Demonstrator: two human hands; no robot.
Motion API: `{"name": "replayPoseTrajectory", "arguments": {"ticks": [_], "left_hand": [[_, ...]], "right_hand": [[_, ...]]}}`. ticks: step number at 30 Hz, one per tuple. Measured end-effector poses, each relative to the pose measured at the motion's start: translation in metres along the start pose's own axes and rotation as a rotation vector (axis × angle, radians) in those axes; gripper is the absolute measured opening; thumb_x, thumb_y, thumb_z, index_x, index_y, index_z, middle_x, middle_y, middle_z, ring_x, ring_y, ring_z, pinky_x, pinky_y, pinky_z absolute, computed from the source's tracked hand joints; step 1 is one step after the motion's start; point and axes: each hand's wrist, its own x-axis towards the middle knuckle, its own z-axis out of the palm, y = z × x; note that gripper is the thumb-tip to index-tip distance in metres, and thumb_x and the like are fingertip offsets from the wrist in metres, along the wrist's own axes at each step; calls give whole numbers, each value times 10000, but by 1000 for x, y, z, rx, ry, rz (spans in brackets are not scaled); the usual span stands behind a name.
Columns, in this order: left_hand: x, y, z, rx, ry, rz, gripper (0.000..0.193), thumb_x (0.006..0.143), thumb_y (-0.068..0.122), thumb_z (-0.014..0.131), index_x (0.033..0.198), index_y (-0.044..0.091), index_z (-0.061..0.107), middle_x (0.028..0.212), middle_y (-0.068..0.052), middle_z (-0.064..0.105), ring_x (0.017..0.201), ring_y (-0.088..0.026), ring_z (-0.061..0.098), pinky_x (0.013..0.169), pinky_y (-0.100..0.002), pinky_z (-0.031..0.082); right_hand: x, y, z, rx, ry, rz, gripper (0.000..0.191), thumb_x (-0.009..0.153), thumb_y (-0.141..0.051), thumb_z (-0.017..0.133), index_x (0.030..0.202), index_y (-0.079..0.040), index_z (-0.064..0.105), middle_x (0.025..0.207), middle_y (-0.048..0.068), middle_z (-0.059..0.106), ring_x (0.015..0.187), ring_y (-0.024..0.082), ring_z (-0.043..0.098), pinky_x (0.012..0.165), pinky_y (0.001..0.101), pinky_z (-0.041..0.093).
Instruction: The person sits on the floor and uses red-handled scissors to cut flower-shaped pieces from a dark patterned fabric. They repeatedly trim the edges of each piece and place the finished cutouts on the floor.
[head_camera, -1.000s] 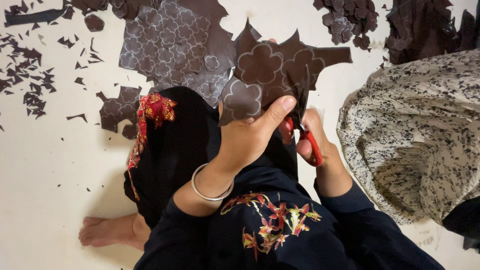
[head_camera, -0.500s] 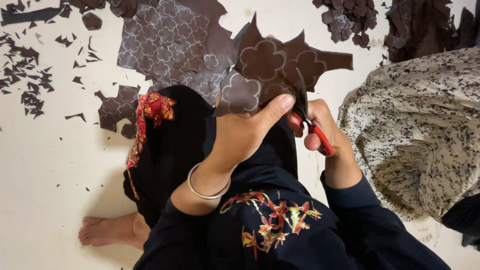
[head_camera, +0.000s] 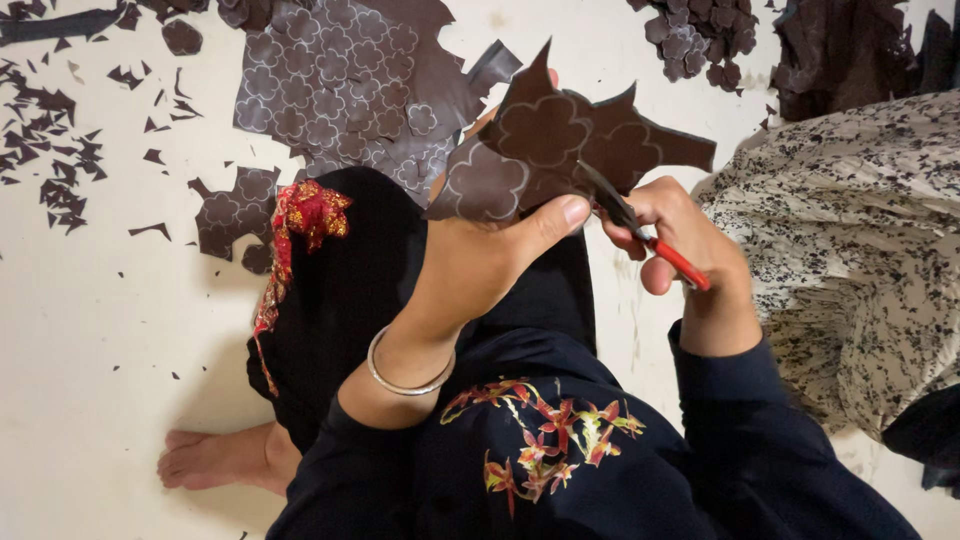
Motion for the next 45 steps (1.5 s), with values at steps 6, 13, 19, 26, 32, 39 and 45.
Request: {"name": "replayPoseTrajectory", "arguments": {"ticks": [6,13,19,26,32,39,45], "left_hand": [[5,1,-4,42,-24,27,669,968,-61,796,1523,-35,423,1291,-76,658,1177,-113,631,1077,-267,530],[8,8,-4,73,6,-44,795,913,-90,809,1601,-32,413,1163,-84,736,1061,-119,690,989,-249,570],[11,3,-5,-48,5,-60,812,917,-133,803,1596,-50,365,1090,-94,730,969,-111,692,900,-246,594],[17,-8,-11,-109,42,-88,883,894,-125,785,1625,-97,290,1149,-111,705,980,-130,702,873,-275,607],[21,-16,-18,-66,-33,-69,945,886,-133,805,1638,-82,235,1226,-114,695,1070,-144,698,965,-287,612],[24,-20,-21,-105,-8,-127,983,870,-131,788,1649,-55,192,1176,-109,700,997,-138,698,834,-274,607],[24,-22,-22,-133,2,-131,971,884,-133,780,1658,-37,203,1121,-96,702,926,-126,683,776,-272,591]], "right_hand": [[-7,11,-18,-108,-60,-22,831,514,-939,546,720,-136,477,648,-51,436,602,75,426,541,266,348],[-21,35,-27,-4,-80,220,815,410,-821,708,806,-124,565,686,-90,498,650,58,449,558,273,381],[-24,43,-30,-20,-72,287,760,475,-797,722,799,-124,580,647,-76,501,603,64,474,535,275,372],[-10,1,-20,-44,-179,134,913,556,-1016,503,755,-125,496,640,-47,466,579,70,465,507,263,365],[0,-28,-11,-72,-158,137,963,523,-1035,441,798,-117,536,587,-41,506,519,76,498,456,266,389],[2,-23,-3,-58,-129,70,937,587,-1035,354,714,-114,471,580,-44,483,515,76,496,460,259,390],[1,-20,0,-45,-124,53,919,609,-1030,293,656,-121,423,546,-45,423,492,75,450,447,262,350]]}}
